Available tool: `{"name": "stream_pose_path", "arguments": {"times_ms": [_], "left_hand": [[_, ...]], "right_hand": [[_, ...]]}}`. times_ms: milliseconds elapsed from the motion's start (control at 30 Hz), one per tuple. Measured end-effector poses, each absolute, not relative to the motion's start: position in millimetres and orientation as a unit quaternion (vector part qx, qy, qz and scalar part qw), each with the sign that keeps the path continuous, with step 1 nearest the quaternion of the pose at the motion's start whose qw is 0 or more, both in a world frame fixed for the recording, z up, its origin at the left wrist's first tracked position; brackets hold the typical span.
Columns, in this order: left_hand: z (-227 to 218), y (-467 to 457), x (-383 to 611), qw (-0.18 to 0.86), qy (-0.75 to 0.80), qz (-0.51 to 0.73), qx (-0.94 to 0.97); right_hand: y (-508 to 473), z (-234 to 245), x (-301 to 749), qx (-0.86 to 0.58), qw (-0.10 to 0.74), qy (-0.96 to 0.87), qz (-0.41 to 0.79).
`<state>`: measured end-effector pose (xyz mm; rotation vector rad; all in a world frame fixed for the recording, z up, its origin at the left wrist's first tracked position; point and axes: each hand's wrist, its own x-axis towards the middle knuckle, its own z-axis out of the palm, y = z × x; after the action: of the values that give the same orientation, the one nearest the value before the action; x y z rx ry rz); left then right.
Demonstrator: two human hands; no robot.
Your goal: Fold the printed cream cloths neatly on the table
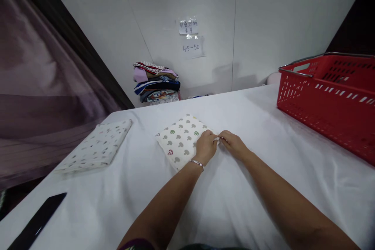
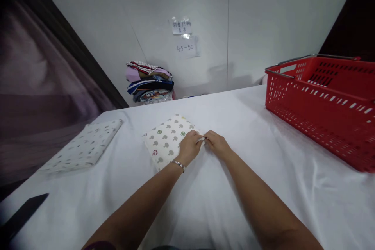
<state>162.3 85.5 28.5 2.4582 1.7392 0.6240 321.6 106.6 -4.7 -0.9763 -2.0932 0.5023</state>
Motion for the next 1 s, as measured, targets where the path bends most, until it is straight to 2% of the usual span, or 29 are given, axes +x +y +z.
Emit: {"name": "stream_pose_path", "arguments": {"times_ms": [233, 533, 733, 1000], "left_hand": [[27.9, 84.9, 161.0, 0.051, 0.568, 0.185, 0.800], [17.0, 83.5, 163.6, 0.029, 0.562, 0.229, 0.794], [27.2, 75.0, 155.5, 0.053, 0.561, 0.206, 0.800], [41.6, 37.1, 109.5, 0.083, 0.639, 0.154, 0.749]], "right_hand": [[107.2, -8.5, 321.1, -0.401, 0.376, -0.819, 0.166], [104.6, -4.9, 323.2, -0.369, 0.352, -0.846, 0.157], [108.8, -13.2, 323.4, -0.382, 0.356, -0.840, 0.146], [104.5, -8.2, 322.7, -0.400, 0.348, -0.838, 0.134]]}}
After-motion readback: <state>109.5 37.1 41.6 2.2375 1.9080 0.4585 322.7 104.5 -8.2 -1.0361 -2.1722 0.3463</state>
